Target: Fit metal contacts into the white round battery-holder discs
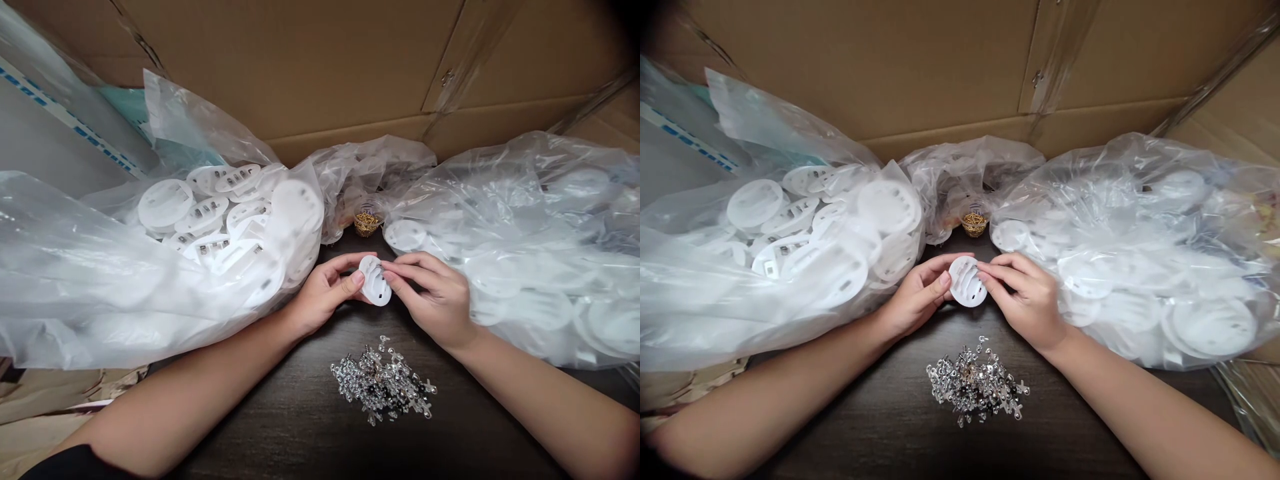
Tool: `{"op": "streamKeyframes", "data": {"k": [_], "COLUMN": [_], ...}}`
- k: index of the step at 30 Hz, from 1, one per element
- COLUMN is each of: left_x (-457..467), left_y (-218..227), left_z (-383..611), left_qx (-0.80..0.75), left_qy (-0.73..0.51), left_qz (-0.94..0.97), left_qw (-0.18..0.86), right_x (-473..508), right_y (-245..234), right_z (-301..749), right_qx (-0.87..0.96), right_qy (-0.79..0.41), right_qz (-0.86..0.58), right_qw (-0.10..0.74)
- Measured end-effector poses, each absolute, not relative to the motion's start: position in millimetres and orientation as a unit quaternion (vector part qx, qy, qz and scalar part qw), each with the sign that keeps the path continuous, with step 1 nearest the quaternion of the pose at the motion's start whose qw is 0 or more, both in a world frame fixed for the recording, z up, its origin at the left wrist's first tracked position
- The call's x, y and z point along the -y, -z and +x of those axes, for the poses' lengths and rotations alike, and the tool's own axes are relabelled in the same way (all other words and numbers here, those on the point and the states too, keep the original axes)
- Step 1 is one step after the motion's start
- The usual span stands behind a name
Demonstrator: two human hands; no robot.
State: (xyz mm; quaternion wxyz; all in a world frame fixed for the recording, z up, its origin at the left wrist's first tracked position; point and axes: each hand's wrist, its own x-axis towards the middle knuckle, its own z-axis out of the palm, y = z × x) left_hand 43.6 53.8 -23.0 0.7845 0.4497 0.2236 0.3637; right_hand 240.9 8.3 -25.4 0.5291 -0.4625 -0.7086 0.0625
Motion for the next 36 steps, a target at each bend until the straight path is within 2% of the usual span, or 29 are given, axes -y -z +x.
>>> {"op": "streamKeyframes", "data": {"k": [13,28,36], "left_x": [-55.1,-53.4,-53.7], "left_y": [26.7,21.7,21.6], "left_z": [43.3,45.2,44.7], "left_qx": [-0.221,-0.26,-0.267], "left_qy": [-0.364,-0.371,-0.367], "left_qz": [0.49,0.452,0.453], "left_qw": [0.761,0.769,0.767], "right_x": [-8.5,-8.8,-12.4], "right_y": [24.7,29.7,28.9], "right_z": [240.7,241.1,239.7], "right_qx": [0.692,0.656,0.668], "right_qy": [-0.081,-0.152,-0.153], "right_qz": [-0.5,-0.521,-0.515], "right_qw": [0.515,0.525,0.515]}}
